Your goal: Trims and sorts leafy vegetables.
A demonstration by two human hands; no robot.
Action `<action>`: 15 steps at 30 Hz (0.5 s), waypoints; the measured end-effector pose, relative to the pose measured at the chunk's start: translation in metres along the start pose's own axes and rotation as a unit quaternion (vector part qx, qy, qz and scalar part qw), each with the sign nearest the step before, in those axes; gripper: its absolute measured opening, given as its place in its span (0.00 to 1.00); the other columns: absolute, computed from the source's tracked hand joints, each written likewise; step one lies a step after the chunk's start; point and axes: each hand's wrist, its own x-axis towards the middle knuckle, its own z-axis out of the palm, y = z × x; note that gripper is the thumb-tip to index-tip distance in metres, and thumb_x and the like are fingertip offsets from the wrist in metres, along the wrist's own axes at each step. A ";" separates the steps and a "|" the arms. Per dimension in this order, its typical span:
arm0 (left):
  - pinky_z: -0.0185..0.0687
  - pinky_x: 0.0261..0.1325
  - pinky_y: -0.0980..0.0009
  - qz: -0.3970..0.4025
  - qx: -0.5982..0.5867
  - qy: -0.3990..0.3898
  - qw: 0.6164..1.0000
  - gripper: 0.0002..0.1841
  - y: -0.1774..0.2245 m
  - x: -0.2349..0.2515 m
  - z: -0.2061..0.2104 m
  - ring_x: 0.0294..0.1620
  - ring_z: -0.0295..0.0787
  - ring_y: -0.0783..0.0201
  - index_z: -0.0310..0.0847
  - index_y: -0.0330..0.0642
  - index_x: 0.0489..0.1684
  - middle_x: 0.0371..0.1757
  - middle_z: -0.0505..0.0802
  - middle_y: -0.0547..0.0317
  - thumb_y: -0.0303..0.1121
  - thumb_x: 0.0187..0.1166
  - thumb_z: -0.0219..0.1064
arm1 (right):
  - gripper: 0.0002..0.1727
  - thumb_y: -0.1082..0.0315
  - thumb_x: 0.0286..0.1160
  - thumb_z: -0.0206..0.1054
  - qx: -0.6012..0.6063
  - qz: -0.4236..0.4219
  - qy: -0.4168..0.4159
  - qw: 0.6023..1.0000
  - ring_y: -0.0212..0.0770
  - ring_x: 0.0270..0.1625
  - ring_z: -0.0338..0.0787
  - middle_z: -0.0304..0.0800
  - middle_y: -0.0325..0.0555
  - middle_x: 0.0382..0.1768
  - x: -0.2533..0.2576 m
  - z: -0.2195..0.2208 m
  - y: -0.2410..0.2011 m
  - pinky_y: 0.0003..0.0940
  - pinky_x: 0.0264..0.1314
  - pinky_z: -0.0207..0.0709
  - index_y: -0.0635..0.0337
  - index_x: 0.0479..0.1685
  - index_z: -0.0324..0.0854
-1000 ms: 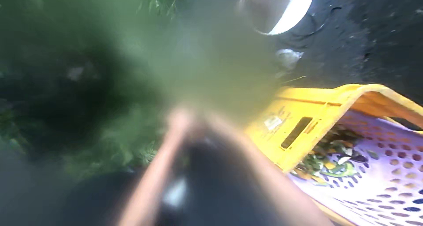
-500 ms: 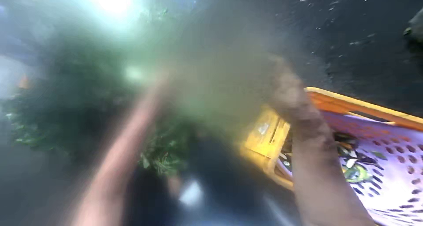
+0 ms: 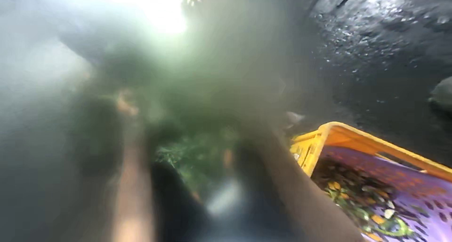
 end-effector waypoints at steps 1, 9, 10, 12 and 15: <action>0.91 0.52 0.61 -0.018 -0.011 0.007 1.000 0.12 -0.011 -0.005 -0.016 0.43 0.91 0.64 0.73 0.48 0.54 0.37 0.89 0.63 0.38 0.96 0.43 | 0.33 0.41 0.84 0.60 0.027 0.009 -0.002 1.000 0.48 0.50 0.90 0.85 0.46 0.63 -0.005 0.016 0.004 0.50 0.41 0.88 0.30 0.88 0.59; 0.87 0.43 0.72 -0.040 0.003 -0.002 0.999 0.15 -0.037 -0.019 -0.036 0.32 0.84 0.71 0.72 0.46 0.45 0.29 0.83 0.67 0.36 0.97 0.39 | 0.29 0.65 0.88 0.57 -0.071 -0.098 0.064 0.991 0.36 0.68 0.83 0.80 0.52 0.71 0.057 0.055 0.096 0.35 0.71 0.80 0.61 0.86 0.59; 0.87 0.45 0.72 -0.030 0.037 -0.010 0.999 0.15 -0.033 -0.020 -0.038 0.34 0.84 0.71 0.72 0.43 0.50 0.31 0.82 0.66 0.35 0.97 0.39 | 0.32 0.68 0.86 0.61 -0.085 -0.102 0.079 0.988 0.40 0.72 0.82 0.77 0.56 0.76 0.063 0.057 0.101 0.38 0.75 0.78 0.64 0.88 0.58; 0.86 0.49 0.75 -0.011 0.144 -0.006 0.989 0.15 -0.025 -0.029 -0.038 0.38 0.84 0.74 0.70 0.38 0.59 0.38 0.82 0.64 0.34 0.97 0.38 | 0.37 0.63 0.88 0.57 -0.098 -0.162 0.074 0.979 0.40 0.82 0.73 0.67 0.56 0.84 0.061 0.058 0.125 0.36 0.83 0.70 0.63 0.93 0.47; 0.80 0.66 0.73 -0.013 0.359 0.020 0.933 0.21 -0.022 -0.042 -0.032 0.62 0.83 0.67 0.67 0.27 0.77 0.66 0.85 0.46 0.30 0.96 0.39 | 0.38 0.68 0.83 0.63 -0.082 -0.262 0.145 0.951 0.43 0.80 0.76 0.70 0.62 0.82 0.100 0.062 0.138 0.35 0.82 0.72 0.71 0.90 0.51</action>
